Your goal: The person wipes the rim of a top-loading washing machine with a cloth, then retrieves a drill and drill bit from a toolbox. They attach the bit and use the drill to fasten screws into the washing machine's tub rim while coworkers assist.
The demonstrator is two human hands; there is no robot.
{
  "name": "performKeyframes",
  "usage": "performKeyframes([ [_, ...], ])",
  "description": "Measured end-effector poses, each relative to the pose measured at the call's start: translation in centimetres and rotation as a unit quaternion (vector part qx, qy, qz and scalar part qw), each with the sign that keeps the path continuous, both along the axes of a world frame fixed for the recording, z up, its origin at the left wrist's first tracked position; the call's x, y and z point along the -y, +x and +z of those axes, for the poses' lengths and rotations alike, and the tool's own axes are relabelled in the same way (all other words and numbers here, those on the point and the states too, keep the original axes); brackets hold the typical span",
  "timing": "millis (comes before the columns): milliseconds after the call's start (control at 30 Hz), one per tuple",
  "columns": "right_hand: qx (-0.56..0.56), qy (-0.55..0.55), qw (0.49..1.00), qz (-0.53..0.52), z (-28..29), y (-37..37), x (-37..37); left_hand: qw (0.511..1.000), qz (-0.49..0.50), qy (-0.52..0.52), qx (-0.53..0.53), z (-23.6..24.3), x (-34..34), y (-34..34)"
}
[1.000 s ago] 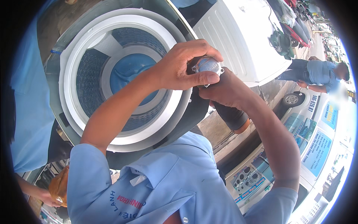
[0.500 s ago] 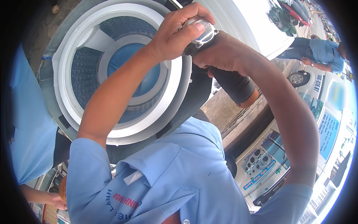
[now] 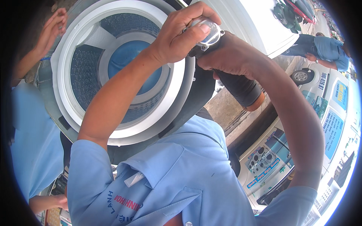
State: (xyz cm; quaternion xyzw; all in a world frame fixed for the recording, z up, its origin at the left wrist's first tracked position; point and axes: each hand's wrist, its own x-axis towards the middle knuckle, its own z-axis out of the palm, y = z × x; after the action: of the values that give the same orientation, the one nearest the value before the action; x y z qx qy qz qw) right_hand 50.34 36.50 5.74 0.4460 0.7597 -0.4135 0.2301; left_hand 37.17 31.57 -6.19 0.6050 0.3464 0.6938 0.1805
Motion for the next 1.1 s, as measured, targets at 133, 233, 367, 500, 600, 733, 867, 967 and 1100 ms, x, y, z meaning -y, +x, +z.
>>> performKeyframes([
  [133,-0.03,-0.004,1.0,-0.007,-0.5,0.3,-0.2,1.0,0.002,0.001,-0.004,0.0,0.0,0.0],
  [233,-0.022,-0.002,1.0,0.007,-0.2,0.2,-0.1,1.0,0.002,-0.002,-0.001,-0.1,0.0,0.1],
  [367,-0.038,-0.014,0.999,-0.002,-0.8,0.7,-0.2,1.0,0.002,0.006,-0.005,-0.3,-0.1,0.1],
  [500,-0.035,-0.007,0.999,0.004,-0.9,0.8,-0.4,0.998,-0.051,-0.013,0.028,0.3,0.1,0.1],
  [600,-0.039,-0.002,0.999,0.004,-0.5,0.5,0.1,0.995,-0.079,-0.026,0.05,0.4,0.3,0.1],
  [733,-0.034,-0.004,0.999,0.011,-0.2,0.2,0.2,0.995,-0.078,-0.05,0.033,-0.1,0.0,-0.2],
  [867,-0.038,0.0,0.999,0.007,-0.7,0.6,0.1,0.994,-0.085,-0.055,0.046,-0.1,0.1,0.0],
  [967,-0.033,0.005,0.999,0.006,-0.9,0.8,0.0,0.993,-0.089,-0.048,0.053,-0.3,0.0,0.2],
  [1100,-0.042,0.007,0.999,0.009,-1.0,0.9,0.0,0.993,-0.089,-0.047,0.057,-0.4,0.1,0.4],
])
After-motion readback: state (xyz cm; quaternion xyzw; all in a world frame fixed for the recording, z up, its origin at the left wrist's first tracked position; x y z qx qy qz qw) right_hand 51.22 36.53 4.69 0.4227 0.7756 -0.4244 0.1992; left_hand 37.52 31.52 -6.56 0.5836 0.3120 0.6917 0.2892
